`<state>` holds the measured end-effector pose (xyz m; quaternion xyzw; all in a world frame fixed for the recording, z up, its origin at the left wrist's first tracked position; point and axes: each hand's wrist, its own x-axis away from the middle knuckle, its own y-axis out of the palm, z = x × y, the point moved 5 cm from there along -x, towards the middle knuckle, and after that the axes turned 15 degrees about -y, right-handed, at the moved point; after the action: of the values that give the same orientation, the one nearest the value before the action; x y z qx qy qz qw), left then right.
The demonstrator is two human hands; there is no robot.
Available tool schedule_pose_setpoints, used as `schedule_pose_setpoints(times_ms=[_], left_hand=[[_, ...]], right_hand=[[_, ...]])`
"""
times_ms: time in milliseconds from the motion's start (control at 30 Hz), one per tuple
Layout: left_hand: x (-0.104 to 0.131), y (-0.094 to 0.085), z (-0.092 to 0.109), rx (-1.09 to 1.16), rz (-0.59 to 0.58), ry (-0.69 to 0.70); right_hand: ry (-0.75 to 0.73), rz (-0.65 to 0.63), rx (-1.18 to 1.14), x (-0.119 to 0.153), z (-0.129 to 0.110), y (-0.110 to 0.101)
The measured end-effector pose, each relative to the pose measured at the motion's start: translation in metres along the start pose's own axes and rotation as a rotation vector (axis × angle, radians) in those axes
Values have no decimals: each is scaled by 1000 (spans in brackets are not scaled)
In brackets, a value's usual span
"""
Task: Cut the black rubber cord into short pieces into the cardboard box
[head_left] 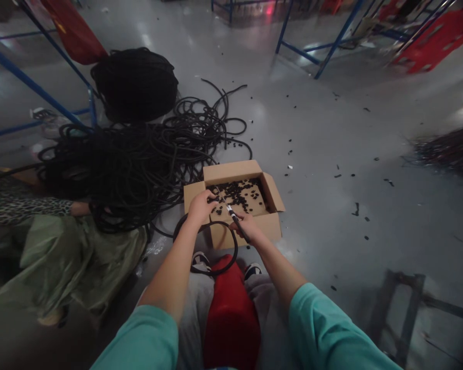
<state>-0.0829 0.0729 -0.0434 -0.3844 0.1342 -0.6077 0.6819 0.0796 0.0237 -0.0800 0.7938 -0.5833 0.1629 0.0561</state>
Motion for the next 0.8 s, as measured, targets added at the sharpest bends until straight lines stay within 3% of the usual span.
schedule_pose_setpoints(times_ms=[200,367,567,800], left_hand=[[-1,1,-1,536,-141,-146],[5,-1,3,782,-246,-250],[8,2,5,887,-315,-275],[6,6,2,796,-321,-270]], right_hand=[[8,63,-162,3,-9,-9],[-75,-55,-268,3,-18,-6],[-51,-122,-273,3,-16,-5],[-24,-131,-266,1,-15,-4]])
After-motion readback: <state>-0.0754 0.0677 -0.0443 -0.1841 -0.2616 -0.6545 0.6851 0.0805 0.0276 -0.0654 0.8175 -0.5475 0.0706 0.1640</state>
